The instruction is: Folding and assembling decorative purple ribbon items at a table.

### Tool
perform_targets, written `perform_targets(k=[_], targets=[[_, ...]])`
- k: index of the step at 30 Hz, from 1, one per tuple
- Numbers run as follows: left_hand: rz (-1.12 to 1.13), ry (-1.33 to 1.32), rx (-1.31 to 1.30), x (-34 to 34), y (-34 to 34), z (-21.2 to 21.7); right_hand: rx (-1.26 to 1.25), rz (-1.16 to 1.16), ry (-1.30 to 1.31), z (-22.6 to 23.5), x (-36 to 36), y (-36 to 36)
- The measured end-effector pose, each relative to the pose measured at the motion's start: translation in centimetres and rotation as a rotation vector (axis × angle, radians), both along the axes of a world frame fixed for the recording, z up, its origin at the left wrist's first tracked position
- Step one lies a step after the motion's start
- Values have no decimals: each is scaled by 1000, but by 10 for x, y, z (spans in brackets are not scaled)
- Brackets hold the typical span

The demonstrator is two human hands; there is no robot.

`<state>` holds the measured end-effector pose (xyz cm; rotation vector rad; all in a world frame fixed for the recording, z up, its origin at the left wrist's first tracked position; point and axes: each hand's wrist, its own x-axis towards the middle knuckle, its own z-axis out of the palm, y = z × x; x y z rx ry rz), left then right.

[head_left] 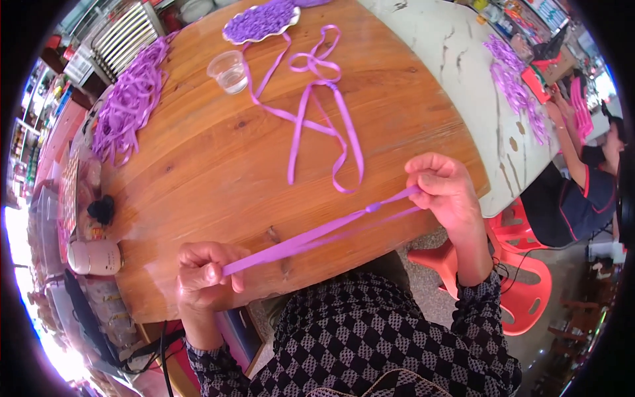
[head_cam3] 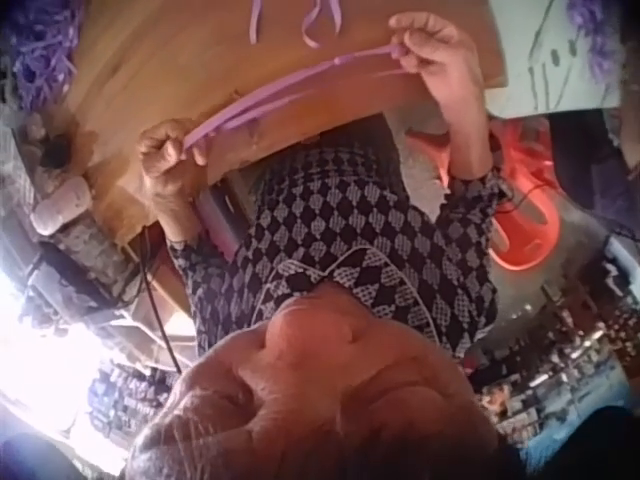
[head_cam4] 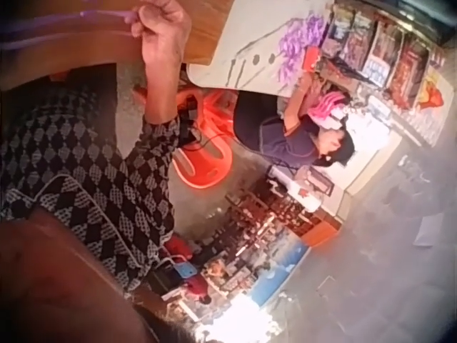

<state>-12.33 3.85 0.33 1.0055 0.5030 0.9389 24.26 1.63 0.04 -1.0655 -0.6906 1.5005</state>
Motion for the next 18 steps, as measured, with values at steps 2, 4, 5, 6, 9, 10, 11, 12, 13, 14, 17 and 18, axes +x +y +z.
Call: perform_targets(k=[2,4,5,6,9,10,11,12,13,14,17,18], targets=[[10,-43,9,10,2,3,60,-3,39,-3,6,1],[82,-35,25,8,1,7,75,19,34,-3,9,2],[51,-59,31,6,2,6,79,69,45,-3,12,4],[95,2,28,5,2,3,86,39,21,-2,16,7],[151,79,28,12,0,5,114,94,-80,9,28,14],[124,76,18,15,1,4,105,75,-123,11,32,20],[102,75,8,18,1,4,97,61,-162,11,35,28],[83,75,13,22,2,7,109,56,-180,9,40,37],[94,78,20,30,4,8,117,65,-176,11,46,45],[129,88,94,37,7,6,107,30,-236,11,50,57],[201,277,116,35,23,15,138,28,-350,14,65,110],[247,401,70,41,34,19,166,33,-424,18,72,128]])
